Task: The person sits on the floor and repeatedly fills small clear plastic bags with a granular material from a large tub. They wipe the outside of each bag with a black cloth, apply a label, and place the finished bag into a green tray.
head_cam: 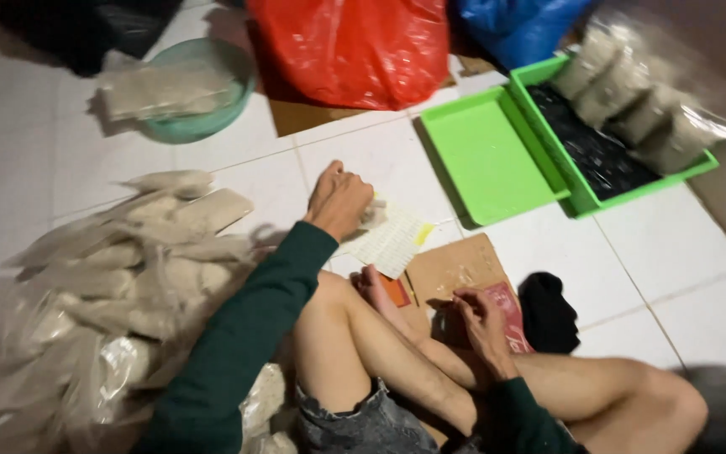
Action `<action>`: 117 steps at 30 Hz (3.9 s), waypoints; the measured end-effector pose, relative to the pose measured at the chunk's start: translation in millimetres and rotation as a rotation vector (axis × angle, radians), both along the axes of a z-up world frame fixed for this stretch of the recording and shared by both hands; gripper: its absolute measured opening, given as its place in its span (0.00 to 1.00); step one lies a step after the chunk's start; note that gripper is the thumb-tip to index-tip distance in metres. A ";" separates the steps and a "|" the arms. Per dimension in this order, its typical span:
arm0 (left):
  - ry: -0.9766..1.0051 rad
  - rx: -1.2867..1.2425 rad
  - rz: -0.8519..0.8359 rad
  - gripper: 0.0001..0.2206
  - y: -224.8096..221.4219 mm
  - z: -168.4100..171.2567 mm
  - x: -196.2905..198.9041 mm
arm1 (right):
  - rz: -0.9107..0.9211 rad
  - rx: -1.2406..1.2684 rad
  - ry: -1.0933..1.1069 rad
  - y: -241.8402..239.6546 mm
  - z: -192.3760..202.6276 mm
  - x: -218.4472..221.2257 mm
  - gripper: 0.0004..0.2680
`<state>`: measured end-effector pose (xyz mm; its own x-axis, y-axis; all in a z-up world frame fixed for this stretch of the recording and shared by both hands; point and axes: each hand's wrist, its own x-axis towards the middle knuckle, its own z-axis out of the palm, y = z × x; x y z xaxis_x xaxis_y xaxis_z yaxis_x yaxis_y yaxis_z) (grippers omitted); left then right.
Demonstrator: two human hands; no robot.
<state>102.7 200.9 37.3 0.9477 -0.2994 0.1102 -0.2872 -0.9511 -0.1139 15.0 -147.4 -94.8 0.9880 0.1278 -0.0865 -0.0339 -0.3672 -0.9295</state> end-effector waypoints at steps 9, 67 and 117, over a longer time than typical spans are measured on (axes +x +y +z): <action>0.166 -0.178 -0.376 0.16 -148.4 -44.8 -24.5 | -0.045 0.010 -0.476 -17.8 96.6 0.0 0.12; 0.713 -1.229 0.258 0.49 -172.0 -117.0 13.6 | 0.122 -0.584 -0.182 -37.4 85.6 173.9 0.27; 0.758 -1.117 0.227 0.51 -169.4 -61.3 5.1 | 0.020 -0.436 0.047 -32.3 109.9 151.6 0.29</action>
<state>107.8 31.5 -24.0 0.8994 -0.2251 -0.3747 0.2381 -0.4664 0.8519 166.6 -179.7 15.1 0.9795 0.0882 -0.1811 -0.0614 -0.7257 -0.6853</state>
